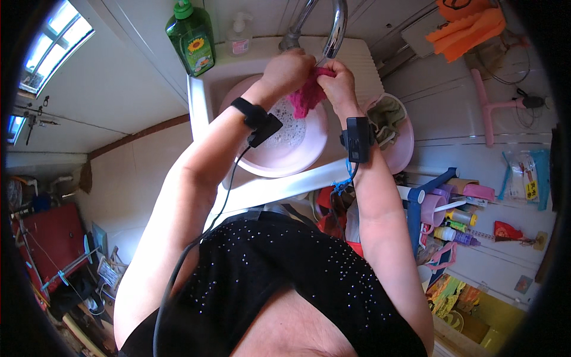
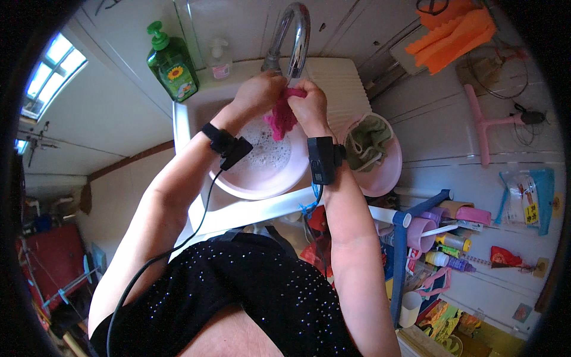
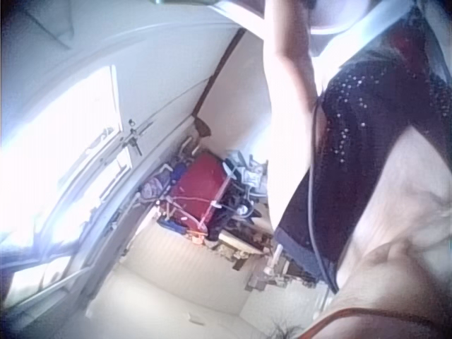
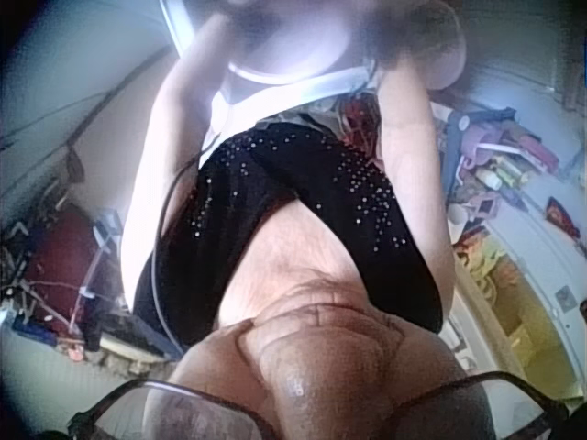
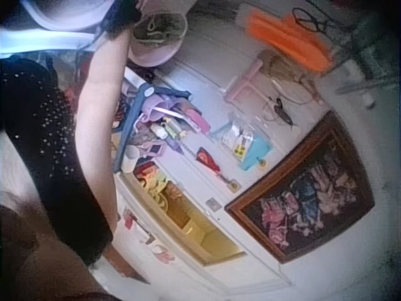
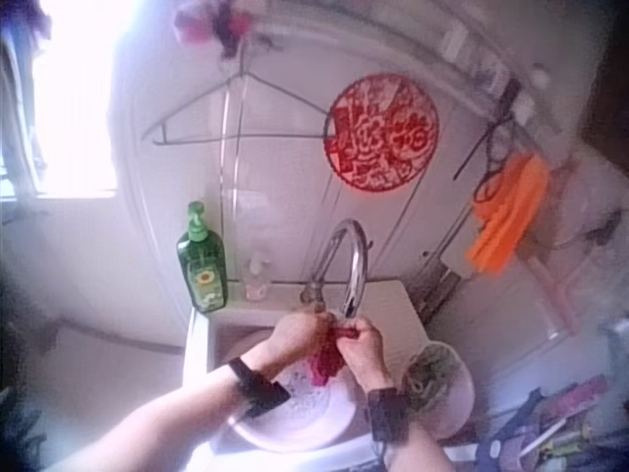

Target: The person washes a pink cloth in a basin at a sink, using liquid soap and water, then wrings it out and holds it up.

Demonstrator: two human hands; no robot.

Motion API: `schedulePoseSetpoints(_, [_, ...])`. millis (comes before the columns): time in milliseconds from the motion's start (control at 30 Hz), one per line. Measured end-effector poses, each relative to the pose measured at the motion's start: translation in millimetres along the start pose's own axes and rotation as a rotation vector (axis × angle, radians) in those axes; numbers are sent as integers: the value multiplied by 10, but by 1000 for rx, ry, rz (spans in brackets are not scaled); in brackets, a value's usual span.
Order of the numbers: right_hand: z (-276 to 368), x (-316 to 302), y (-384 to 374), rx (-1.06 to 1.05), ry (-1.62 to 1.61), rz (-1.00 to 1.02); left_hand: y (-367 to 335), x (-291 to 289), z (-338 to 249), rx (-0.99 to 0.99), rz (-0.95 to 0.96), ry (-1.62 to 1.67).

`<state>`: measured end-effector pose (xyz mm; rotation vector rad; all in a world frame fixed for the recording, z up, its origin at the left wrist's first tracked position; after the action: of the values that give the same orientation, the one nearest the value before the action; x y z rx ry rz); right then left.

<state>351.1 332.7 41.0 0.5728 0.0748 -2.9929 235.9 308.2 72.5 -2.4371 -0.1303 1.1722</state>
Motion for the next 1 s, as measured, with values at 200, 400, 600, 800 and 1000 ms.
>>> schedulePoseSetpoints(200, [-208,-36,308,124,-44,63,2,209,-686,555,53,-459])
schedulePoseSetpoints(400, [-461,-117,487,240,-129,43,147,362,-884,870,40,-489])
schedulePoseSetpoints(600, [-401,6,444,231,-248,101,-142,412,-623,669,55,-775])
schedulePoseSetpoints(800, [-304,74,328,176,-170,93,-333,359,-418,375,178,-462])
schedulePoseSetpoints(1000, [-13,144,117,148,-502,112,-51,453,481,-239,214,545])
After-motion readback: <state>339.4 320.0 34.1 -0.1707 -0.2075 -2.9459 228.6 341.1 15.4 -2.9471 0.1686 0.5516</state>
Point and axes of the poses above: each hand's wrist, its own y-axis away from the middle knuckle, its own x-axis out of the palm, z = x × y, the point moved 10 cm from there along -y, towards the middle knuckle, and after that the axes turned 5 degrees about -z, right-handed, at the moved point
